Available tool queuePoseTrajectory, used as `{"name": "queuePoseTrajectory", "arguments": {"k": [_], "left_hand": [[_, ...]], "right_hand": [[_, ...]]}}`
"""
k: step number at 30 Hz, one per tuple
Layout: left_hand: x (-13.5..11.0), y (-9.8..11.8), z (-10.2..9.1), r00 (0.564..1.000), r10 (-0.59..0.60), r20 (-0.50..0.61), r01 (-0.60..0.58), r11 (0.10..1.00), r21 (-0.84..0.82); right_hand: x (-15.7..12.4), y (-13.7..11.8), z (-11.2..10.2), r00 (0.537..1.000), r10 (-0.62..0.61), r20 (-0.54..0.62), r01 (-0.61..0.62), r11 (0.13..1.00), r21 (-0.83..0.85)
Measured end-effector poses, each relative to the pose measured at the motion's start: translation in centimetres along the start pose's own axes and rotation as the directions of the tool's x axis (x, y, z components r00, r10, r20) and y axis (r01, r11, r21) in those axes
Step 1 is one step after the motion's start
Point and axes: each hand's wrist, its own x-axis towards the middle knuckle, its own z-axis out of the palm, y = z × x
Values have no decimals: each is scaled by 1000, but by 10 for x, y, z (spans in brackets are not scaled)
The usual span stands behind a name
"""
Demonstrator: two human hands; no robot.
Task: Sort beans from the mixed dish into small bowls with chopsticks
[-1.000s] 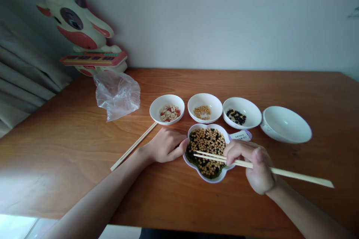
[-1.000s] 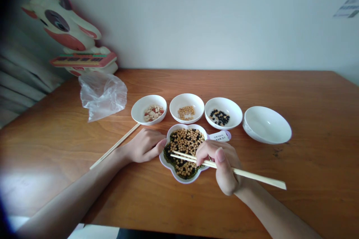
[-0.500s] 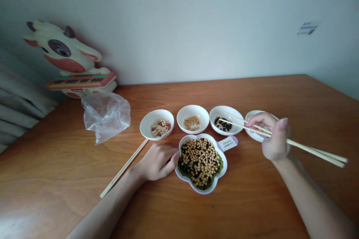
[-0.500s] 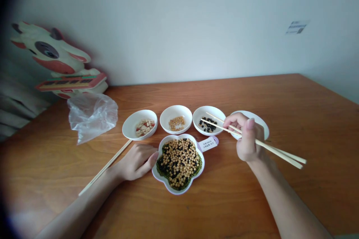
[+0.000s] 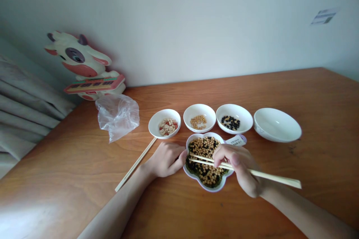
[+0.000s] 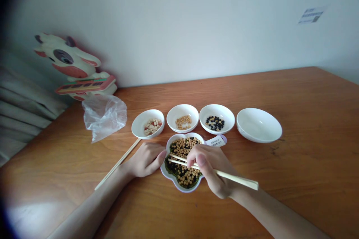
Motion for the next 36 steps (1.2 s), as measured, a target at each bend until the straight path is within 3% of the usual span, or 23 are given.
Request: {"name": "queuePoseTrajectory", "arguments": {"k": [5,10,24,36], "left_hand": [[0,0,-1,1000,2,-6,-2,1000,-11],[1,1,-2,1000,12,-5,-12,1000,-20],[0,0,0,1000,8,-18,-8,1000,-6],[0,0,-1,1000,0,0,0,999,-32]], "right_hand": [[5,-2,3,993,-79,85,87,993,-84],[5,1,4,992,-110,66,114,991,-72],[1,4,7,998,-49,34,52,997,-62],[2,5,11,999,22,-31,-20,998,56]]}}
